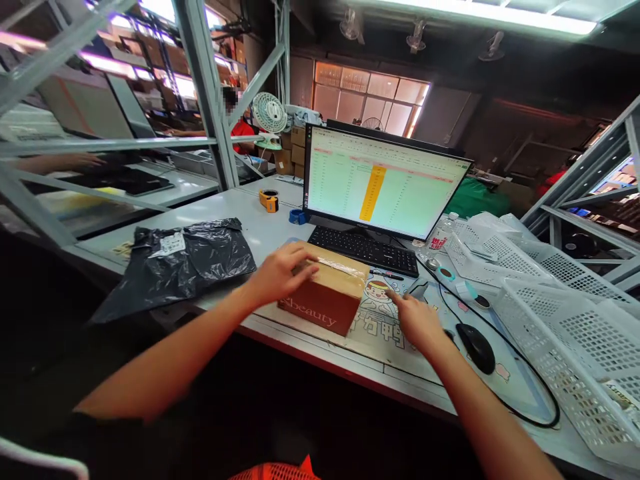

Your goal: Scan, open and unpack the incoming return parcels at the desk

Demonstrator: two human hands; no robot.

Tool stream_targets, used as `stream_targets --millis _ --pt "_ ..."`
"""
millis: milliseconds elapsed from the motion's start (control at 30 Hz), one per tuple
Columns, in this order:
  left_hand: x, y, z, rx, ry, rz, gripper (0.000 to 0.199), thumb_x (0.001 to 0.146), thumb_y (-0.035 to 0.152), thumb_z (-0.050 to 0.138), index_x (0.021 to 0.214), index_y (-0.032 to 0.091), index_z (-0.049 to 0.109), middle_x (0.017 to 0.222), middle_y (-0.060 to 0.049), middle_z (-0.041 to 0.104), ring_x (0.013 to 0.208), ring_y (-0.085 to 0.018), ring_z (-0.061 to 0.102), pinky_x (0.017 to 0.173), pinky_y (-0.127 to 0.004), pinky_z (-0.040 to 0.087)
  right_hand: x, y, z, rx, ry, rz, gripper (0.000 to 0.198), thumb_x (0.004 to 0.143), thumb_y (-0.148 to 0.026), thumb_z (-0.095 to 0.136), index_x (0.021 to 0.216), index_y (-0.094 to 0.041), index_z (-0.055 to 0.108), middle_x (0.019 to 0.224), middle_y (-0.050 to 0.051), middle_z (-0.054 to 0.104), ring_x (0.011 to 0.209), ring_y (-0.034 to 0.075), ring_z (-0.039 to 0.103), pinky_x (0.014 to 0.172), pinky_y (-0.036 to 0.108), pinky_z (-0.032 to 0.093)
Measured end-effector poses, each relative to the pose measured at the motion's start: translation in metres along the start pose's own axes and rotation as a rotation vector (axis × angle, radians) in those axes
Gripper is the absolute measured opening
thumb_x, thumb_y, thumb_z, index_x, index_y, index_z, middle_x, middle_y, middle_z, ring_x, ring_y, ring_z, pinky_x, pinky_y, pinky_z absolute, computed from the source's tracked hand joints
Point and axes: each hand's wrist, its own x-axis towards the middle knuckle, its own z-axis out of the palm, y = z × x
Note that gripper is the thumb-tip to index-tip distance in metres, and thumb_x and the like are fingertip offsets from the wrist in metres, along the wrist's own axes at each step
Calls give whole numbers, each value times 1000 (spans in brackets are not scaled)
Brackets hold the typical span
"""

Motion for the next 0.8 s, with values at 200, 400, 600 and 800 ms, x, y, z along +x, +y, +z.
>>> stream_targets --millis 200,400,600,800 --pt "68 -53 -21 -56 -525 -110 55 84 53 76 134 29 73 140 -6 73 124 -29 69 105 -38 53 12 -15 66 165 45 -17 66 100 -5 42 162 -21 55 138 20 67 127 34 67 101 41 53" --pt "63 -53 -18 61 -688 -132 64 98 63 60 150 25 65 148 -11 68 132 -32 66 111 -38 48 6 -45 27 717 782 -301 40 108 -19 46 141 -18 67 135 13 70 126 26 66 109 42 54" --pt "55 -46 -20 126 -612 -76 61 108 60 40 140 20 72 135 -14 75 121 -30 70 103 -35 47 -4 -102 -8 641 917 -497 27 108 -25 57 129 -20 72 137 12 72 128 31 63 110 53 52" --pt "84 -70 -10 6 -442 -252 64 100 69 38 75 18 68 71 -6 64 69 -20 53 66 -31 35 9 -94 -15 666 764 -520 9 105 -22 65 100 -21 72 138 12 72 129 29 64 108 49 53"
